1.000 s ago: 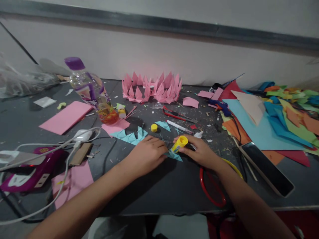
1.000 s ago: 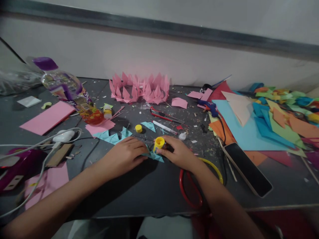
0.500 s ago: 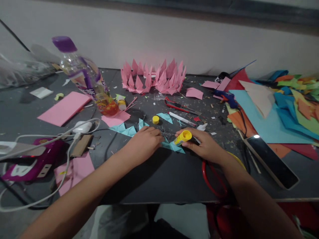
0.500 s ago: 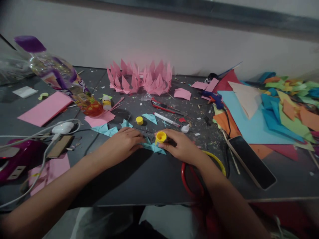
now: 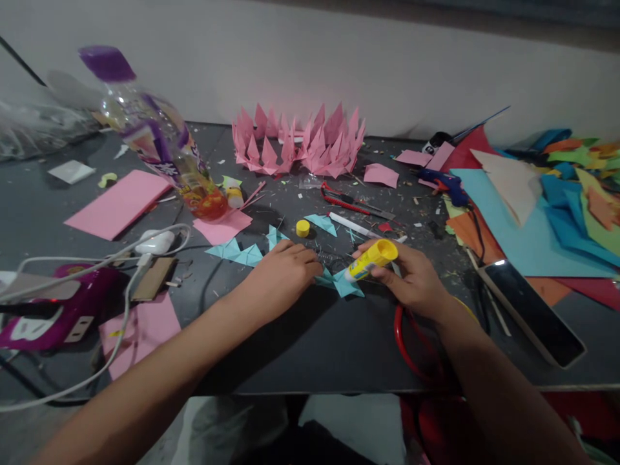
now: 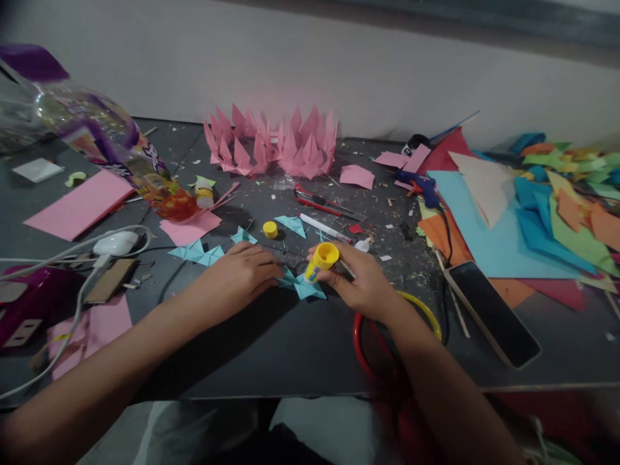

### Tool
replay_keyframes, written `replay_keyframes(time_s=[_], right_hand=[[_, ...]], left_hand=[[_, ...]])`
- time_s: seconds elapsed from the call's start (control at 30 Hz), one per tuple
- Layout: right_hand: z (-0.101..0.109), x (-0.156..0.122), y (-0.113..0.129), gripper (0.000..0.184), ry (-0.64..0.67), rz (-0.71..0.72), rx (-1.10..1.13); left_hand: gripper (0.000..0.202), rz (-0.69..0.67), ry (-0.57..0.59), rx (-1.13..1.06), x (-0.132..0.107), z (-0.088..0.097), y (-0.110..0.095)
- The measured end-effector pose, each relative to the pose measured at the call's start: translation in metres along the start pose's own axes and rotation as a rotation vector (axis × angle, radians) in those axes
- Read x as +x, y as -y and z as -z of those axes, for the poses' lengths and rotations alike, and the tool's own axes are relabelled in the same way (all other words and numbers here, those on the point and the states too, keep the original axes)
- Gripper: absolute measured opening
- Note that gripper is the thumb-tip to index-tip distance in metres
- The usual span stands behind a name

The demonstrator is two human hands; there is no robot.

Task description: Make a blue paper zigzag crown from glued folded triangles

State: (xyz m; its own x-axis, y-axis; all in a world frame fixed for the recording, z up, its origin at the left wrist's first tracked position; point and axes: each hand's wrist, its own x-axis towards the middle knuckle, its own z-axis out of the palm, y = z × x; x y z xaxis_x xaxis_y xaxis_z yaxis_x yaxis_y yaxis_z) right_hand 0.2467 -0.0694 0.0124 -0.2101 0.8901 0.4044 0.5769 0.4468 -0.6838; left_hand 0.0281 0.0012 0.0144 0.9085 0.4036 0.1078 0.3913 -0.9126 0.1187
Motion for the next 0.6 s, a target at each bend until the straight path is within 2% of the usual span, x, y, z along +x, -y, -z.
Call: replay_keyframes(time_s=[0.07,0.23,0.6], right_hand=[[-0.003,0.001,0.0,0.022,-0.009,-0.004,0.019],[-0.012,0.003,-0.002,0.021,0.151,-0.016,0.013],[-0.016,0.011,0.002,0.025,0.297,-0.035,-0.04]], left_hand=[[0.012,-0.009,-0.012,0.0,0.0,-0.001,0.0],[0.011,-0.001,-0.003,0.021,0.0,-0.001,0.0],[0.015,0.052,0.02,-0.069,0.003,-0.005,0.001]])
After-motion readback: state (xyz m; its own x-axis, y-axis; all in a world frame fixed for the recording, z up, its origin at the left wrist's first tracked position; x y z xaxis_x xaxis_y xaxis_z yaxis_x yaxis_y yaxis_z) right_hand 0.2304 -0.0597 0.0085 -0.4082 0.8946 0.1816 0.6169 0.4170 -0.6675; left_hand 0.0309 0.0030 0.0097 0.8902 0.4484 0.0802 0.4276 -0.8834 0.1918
